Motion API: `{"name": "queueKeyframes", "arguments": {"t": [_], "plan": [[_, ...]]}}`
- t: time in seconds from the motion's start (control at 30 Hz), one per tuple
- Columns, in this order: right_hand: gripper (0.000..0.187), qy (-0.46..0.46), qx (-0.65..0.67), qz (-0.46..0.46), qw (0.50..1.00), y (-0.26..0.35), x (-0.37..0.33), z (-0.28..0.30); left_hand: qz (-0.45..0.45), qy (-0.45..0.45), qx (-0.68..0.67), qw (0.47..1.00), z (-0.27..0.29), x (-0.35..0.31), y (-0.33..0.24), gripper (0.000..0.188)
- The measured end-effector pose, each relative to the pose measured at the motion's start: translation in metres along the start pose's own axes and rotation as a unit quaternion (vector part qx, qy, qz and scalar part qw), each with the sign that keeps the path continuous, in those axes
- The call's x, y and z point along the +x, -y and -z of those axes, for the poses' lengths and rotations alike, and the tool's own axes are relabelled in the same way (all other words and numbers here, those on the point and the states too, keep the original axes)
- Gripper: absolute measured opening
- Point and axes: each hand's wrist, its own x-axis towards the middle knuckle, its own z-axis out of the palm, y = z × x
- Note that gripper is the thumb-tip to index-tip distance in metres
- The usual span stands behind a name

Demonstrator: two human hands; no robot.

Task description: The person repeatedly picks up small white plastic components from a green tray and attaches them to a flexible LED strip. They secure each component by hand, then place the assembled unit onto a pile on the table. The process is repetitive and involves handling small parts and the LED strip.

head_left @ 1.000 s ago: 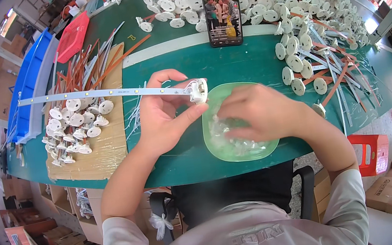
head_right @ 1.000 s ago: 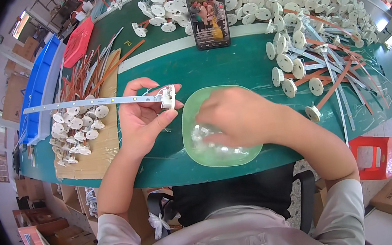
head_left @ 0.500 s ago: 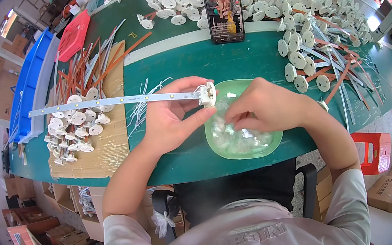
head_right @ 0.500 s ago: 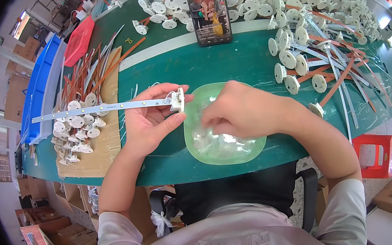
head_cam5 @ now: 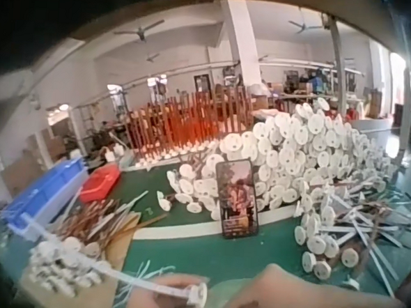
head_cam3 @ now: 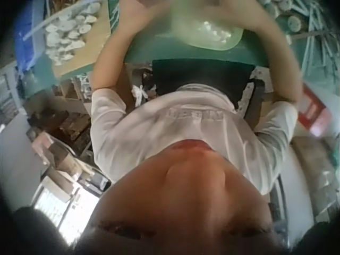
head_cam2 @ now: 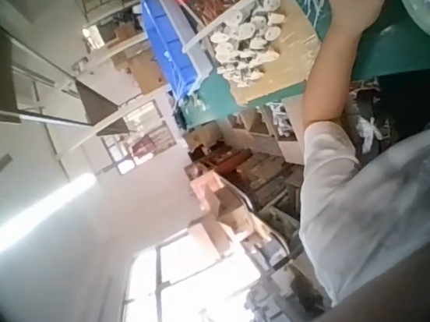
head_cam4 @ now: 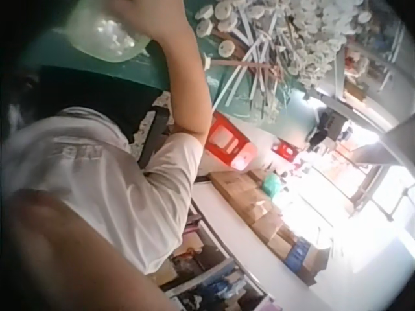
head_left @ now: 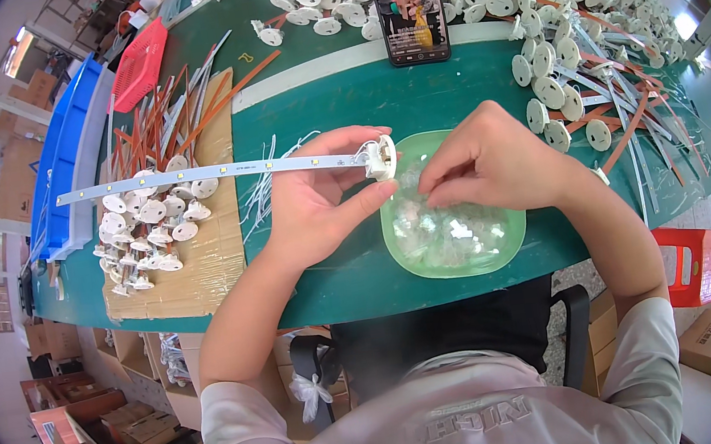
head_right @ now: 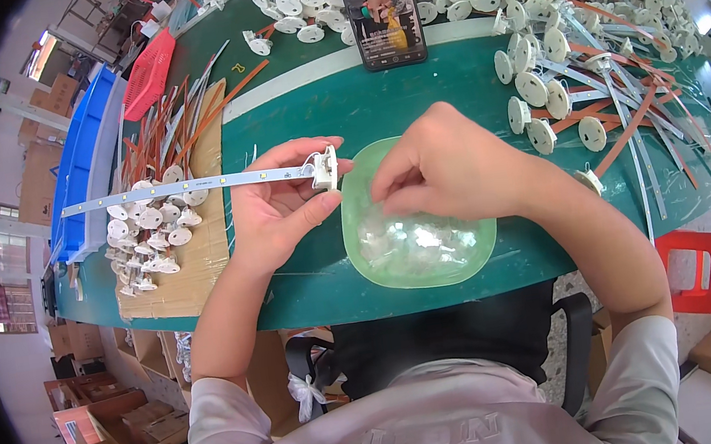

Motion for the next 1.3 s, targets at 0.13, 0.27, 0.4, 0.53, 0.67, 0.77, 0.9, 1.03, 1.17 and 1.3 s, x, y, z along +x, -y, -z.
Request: {"name": "queueKeyframes", "arguments": {"t": [0.13,0.27,0.4,0.53,0.67,0.77,0.9,1.03,1.17,1.3], "plan": [[0.014,-0.022,0.059,-0.019,0.998,-0.006,0.001,0.003,0.002,-0.004,0.001,1.000,-0.001,0.000,0.000,0.047],[0.017,-0.034,0.183,-0.068,0.980,-0.015,0.003,0.002,0.009,-0.013,-0.011,1.000,-0.002,0.000,-0.001,0.047],[0.011,-0.038,0.214,-0.087,0.972,-0.006,0.004,0.007,0.014,-0.006,-0.038,0.999,-0.002,0.000,-0.005,0.046],[0.008,-0.064,0.199,-0.056,0.976,-0.007,0.003,0.008,-0.001,0.046,-0.042,0.998,0.002,-0.003,0.001,0.050],[0.007,-0.116,0.159,-0.032,0.980,-0.007,0.002,0.007,-0.021,0.106,-0.010,0.994,0.001,-0.003,0.003,0.052],[0.008,-0.127,0.064,-0.024,0.990,-0.004,0.000,0.005,-0.016,0.118,0.006,0.993,-0.001,-0.004,0.001,0.054],[0.008,-0.140,0.039,0.018,0.989,-0.004,0.000,0.001,-0.021,0.114,0.027,0.993,-0.002,-0.003,0.002,0.053],[0.007,-0.138,-0.001,0.065,0.988,-0.007,0.000,-0.003,-0.013,0.102,0.058,0.993,-0.003,-0.004,0.001,0.053],[0.008,-0.144,-0.002,0.069,0.987,-0.006,-0.001,-0.005,0.006,0.108,0.063,0.992,-0.005,-0.005,-0.002,0.052],[0.011,-0.191,0.037,0.077,0.978,-0.008,0.003,-0.011,-0.032,0.092,0.033,0.995,-0.002,-0.004,0.000,0.053]]}}
